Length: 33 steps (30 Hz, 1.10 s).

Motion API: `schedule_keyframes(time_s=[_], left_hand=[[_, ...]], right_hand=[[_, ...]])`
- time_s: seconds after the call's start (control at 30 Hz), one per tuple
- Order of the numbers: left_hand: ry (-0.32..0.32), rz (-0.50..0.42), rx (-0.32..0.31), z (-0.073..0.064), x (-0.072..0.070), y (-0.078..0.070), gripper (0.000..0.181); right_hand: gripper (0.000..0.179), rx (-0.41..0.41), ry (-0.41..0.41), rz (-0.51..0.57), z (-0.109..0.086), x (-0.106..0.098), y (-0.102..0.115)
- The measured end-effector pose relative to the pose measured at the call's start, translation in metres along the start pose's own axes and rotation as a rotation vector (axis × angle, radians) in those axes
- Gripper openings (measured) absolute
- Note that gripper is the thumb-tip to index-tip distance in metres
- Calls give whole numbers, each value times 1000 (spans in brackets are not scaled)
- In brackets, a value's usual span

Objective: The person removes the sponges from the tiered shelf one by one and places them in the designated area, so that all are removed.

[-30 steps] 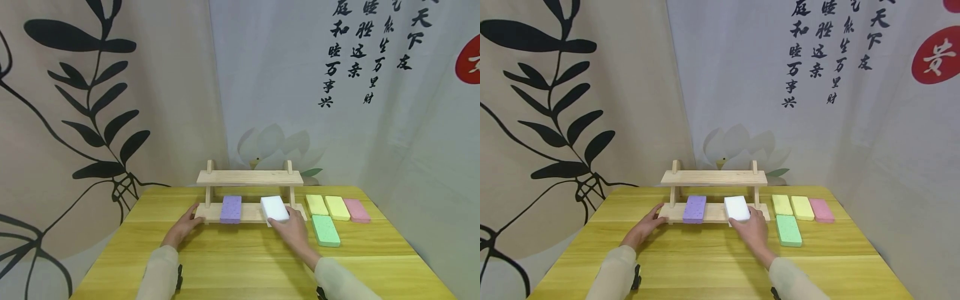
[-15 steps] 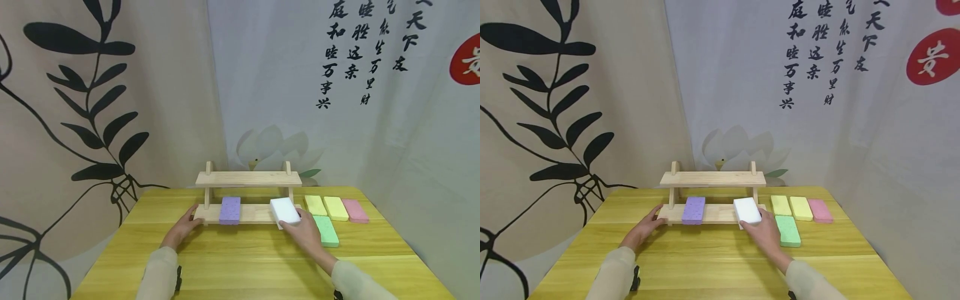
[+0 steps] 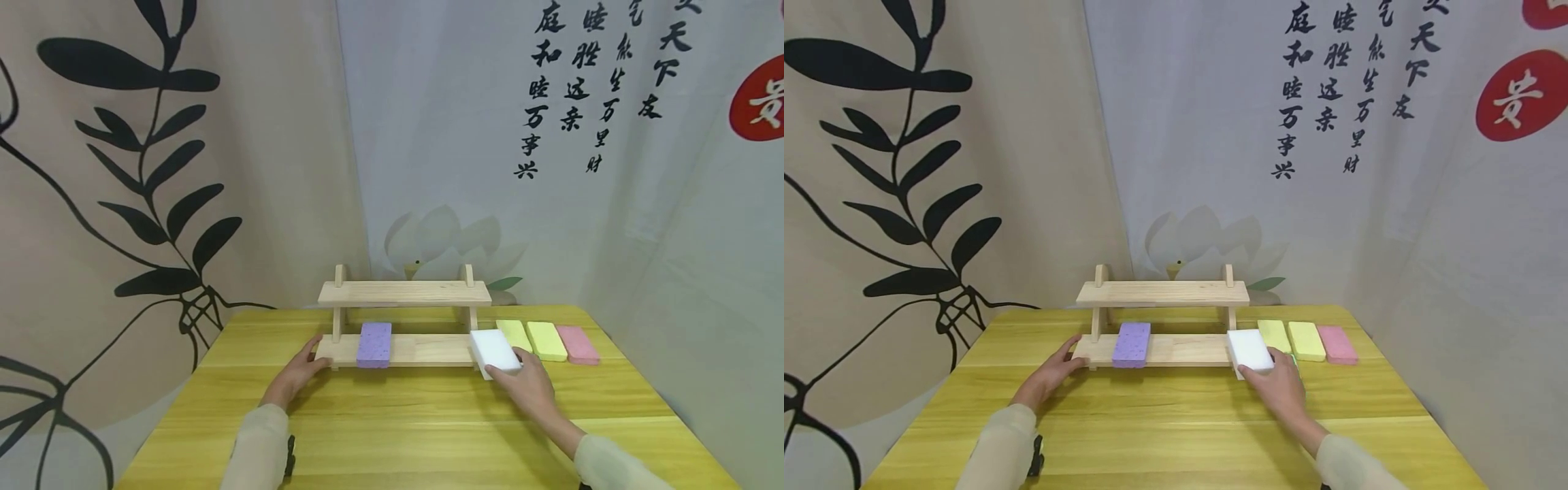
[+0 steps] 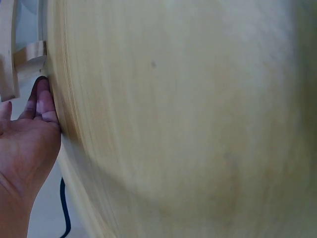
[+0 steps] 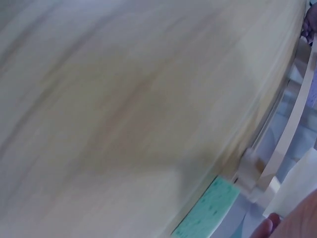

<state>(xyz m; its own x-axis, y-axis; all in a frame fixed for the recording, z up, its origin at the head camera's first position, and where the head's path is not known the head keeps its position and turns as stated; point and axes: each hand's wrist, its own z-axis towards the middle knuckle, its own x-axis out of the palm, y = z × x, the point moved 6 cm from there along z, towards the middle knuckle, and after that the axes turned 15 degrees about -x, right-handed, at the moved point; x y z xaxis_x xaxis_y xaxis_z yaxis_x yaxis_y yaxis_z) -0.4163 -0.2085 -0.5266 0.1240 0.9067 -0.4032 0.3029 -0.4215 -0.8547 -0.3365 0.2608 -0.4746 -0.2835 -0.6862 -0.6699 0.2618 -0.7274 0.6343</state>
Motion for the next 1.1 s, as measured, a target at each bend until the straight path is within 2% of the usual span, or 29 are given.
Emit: schedule_keyframes(time_s=[0.77, 1.1], left_hand=[[2, 12, 2, -1, 1, 0, 81], [-13, 36, 2, -1, 3, 1, 85]], right_hand=[[94, 64, -15, -25, -10, -53, -59], [95, 51, -51, -60, -17, -76, -85]])
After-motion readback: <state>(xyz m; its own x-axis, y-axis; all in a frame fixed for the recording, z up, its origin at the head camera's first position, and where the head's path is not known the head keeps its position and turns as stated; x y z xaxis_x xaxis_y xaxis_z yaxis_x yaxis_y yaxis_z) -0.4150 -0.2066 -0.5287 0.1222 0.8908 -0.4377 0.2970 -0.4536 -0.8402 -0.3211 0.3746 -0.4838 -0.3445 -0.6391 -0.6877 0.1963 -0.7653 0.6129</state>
